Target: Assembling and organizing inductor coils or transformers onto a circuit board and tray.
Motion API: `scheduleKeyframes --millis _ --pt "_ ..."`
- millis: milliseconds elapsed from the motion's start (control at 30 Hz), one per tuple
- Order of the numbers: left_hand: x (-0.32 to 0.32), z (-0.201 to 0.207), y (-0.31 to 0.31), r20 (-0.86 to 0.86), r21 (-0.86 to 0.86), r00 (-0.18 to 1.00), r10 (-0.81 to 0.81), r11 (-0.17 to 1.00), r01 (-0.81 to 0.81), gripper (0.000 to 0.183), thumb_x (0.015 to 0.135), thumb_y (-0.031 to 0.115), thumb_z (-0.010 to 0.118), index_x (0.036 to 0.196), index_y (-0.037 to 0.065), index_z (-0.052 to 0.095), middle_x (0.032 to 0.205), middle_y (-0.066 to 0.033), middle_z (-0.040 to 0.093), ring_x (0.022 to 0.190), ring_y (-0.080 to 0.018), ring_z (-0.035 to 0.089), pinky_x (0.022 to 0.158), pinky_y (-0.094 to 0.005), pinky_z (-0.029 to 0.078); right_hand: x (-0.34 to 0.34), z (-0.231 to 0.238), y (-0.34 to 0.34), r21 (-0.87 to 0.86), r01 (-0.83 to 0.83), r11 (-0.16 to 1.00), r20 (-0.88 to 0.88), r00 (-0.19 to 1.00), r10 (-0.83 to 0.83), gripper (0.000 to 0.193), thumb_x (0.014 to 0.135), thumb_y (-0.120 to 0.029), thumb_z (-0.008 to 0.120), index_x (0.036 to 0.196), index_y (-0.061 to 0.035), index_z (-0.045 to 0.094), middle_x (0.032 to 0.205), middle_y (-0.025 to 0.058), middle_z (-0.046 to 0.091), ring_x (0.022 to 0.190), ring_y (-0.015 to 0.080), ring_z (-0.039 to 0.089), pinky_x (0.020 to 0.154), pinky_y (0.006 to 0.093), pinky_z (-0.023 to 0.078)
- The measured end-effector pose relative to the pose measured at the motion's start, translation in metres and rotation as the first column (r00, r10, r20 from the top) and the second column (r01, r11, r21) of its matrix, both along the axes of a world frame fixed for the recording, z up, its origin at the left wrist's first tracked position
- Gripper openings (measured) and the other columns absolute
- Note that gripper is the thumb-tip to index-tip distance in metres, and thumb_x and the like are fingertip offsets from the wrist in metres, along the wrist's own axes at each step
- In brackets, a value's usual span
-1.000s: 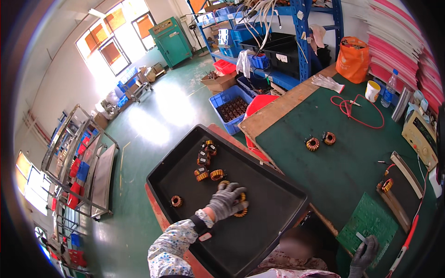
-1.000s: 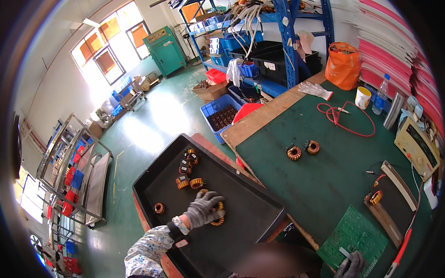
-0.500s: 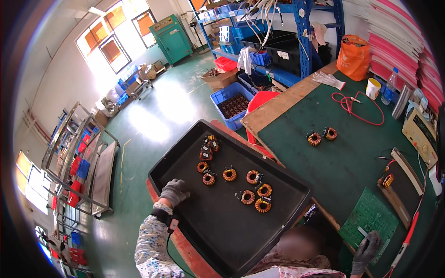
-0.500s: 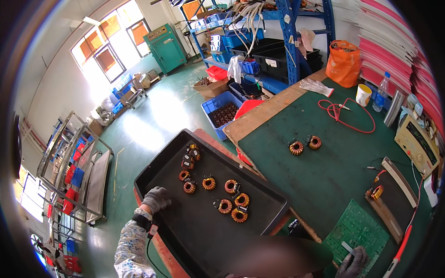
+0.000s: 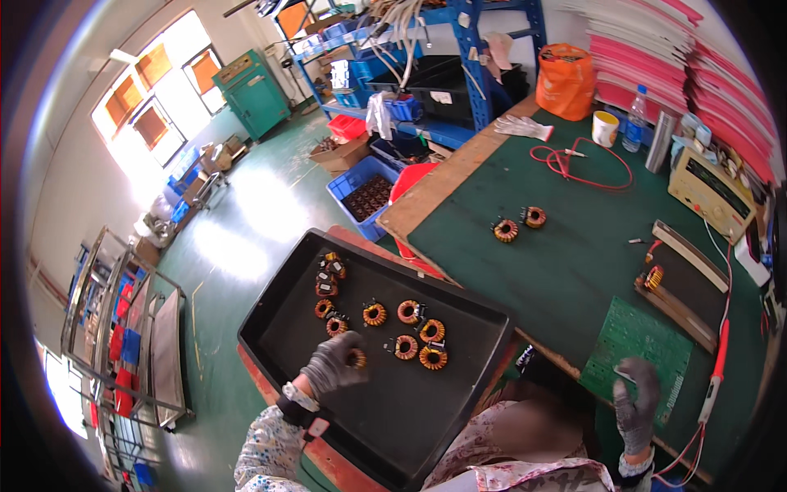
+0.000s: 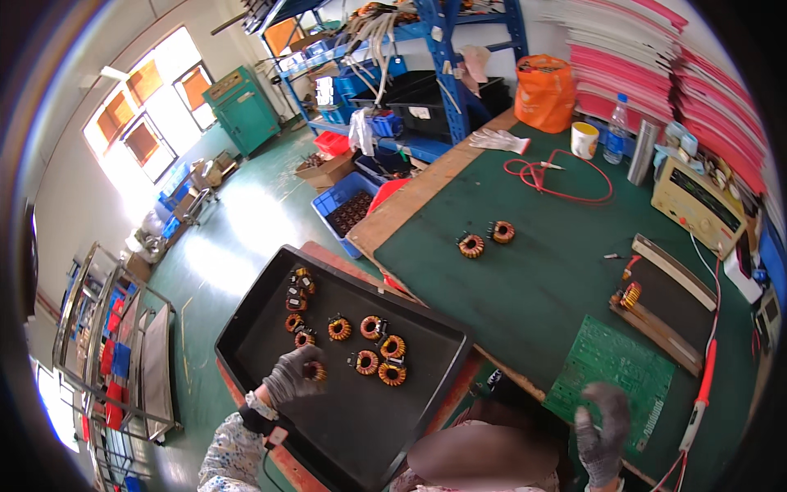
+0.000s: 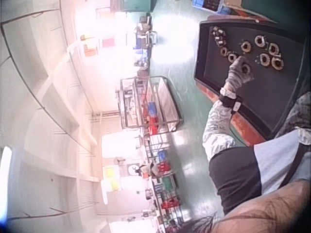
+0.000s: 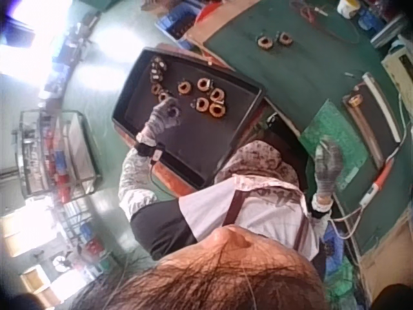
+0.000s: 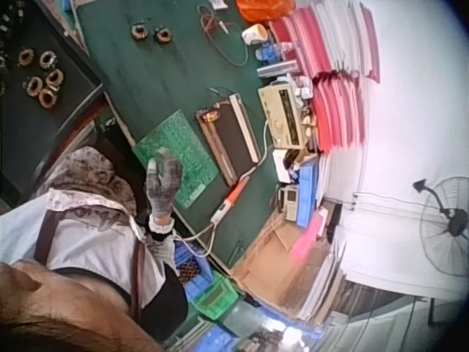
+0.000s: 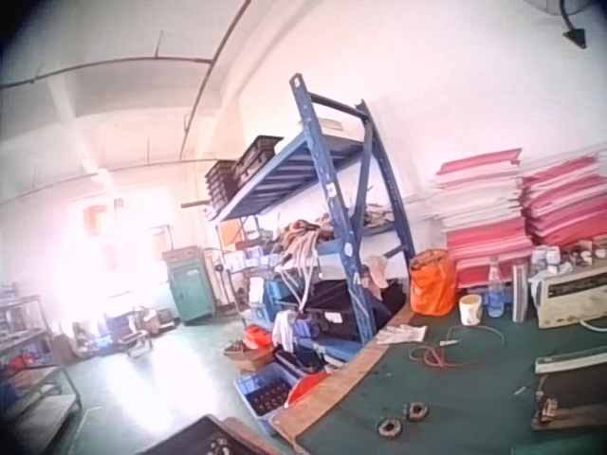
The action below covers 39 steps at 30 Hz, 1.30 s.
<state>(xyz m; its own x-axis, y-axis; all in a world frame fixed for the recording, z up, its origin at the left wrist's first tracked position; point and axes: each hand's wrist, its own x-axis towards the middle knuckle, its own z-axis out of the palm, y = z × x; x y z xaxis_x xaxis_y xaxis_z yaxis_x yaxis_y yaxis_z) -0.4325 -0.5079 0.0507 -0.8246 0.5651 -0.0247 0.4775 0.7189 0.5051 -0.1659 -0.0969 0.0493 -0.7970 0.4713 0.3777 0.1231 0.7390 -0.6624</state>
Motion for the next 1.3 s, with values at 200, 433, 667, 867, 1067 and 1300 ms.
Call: scheduleKeyframes --millis 200,433,667,867,1067,1300 --pt "0.068 0.052 0.147 -0.047 0.286 0.766 -0.641 0.726 0.626 0.042 0.059 0.011 0.072 0.098 0.008 0.056 0.1 -0.0113 0.057 0.091 -0.0296 0.058 0.078 -0.035 0.049 -0.073 -0.01 -0.04 -0.757 -0.643 0.12 -0.41 0.609 0.68 0.062 0.079 -0.008 0.062 0.133 -0.0084 0.032 0.121 0.0086 0.046 0.098 0.0171 0.055 0.086 0.0307 0.047" --pt "0.089 0.058 0.212 -0.121 0.421 0.595 -0.794 0.502 0.755 0.053 0.066 0.01 0.07 0.115 0.004 0.051 0.121 -0.0179 0.047 0.105 -0.0343 0.053 0.087 -0.0377 0.048 -0.066 -0.031 -0.051 -0.839 -0.533 -0.109 -0.538 0.785 0.307 0.049 0.083 -0.009 0.063 0.127 -0.0045 0.042 0.117 0.0075 0.047 0.106 0.0171 0.05 0.091 0.0299 0.044" --pt "0.059 0.041 0.163 -0.321 0.218 0.77 -0.551 0.748 0.627 0.049 0.063 0.017 0.075 0.107 0.008 0.057 0.106 -0.0103 0.058 0.1 -0.0299 0.056 0.086 -0.038 0.047 -0.03 0.005 0.026 -0.795 -0.341 -0.502 -0.41 0.912 0.03 0.031 0.085 -0.023 0.063 0.109 -0.0039 0.056 0.099 0.0079 0.057 0.085 0.0159 0.058 0.076 0.0242 0.052" --pt "0.028 -0.007 0.077 -0.334 0.03 0.895 -0.295 0.946 0.323 0.03 0.067 0.004 0.065 0.097 0.009 0.063 0.095 -0.0109 0.063 0.09 -0.0293 0.06 0.078 -0.0361 0.049 -0.037 0.021 0.144 0.089 0.073 0.993 0.318 0.943 -0.098 0.039 0.065 -0.017 0.074 0.098 -0.0077 0.055 0.1 0.0114 0.055 0.09 0.0246 0.057 0.077 0.0351 0.049" --pt "0.012 -0.048 0.064 -0.252 -0.158 0.953 -0.17 0.979 0.133 0.057 0.044 0.027 0.081 0.098 0.015 0.063 0.094 -0.0058 0.056 0.095 -0.0298 0.048 0.084 -0.0414 0.044 -0.073 -0.006 0.177 0.339 0.144 0.93 0.474 0.827 -0.301 0.059 0.06 -0.015 0.076 0.111 -0.0084 0.048 0.107 0.0152 0.051 0.099 0.0336 0.054 0.086 0.0401 0.046" --pt "-0.004 -0.059 0.049 -0.263 -0.214 0.931 -0.254 0.956 0.2 0.066 0.05 0.026 0.08 0.111 0.015 0.059 0.091 -0.0043 0.061 0.099 -0.0279 0.05 0.09 -0.0373 0.041 -0.092 -0.023 0.161 0.255 0.216 0.943 0.423 0.852 -0.309 0.075 0.058 -0.014 0.08 0.121 -0.0074 0.04 0.112 0.0171 0.049 0.104 0.0348 0.052 0.09 0.0402 0.043"
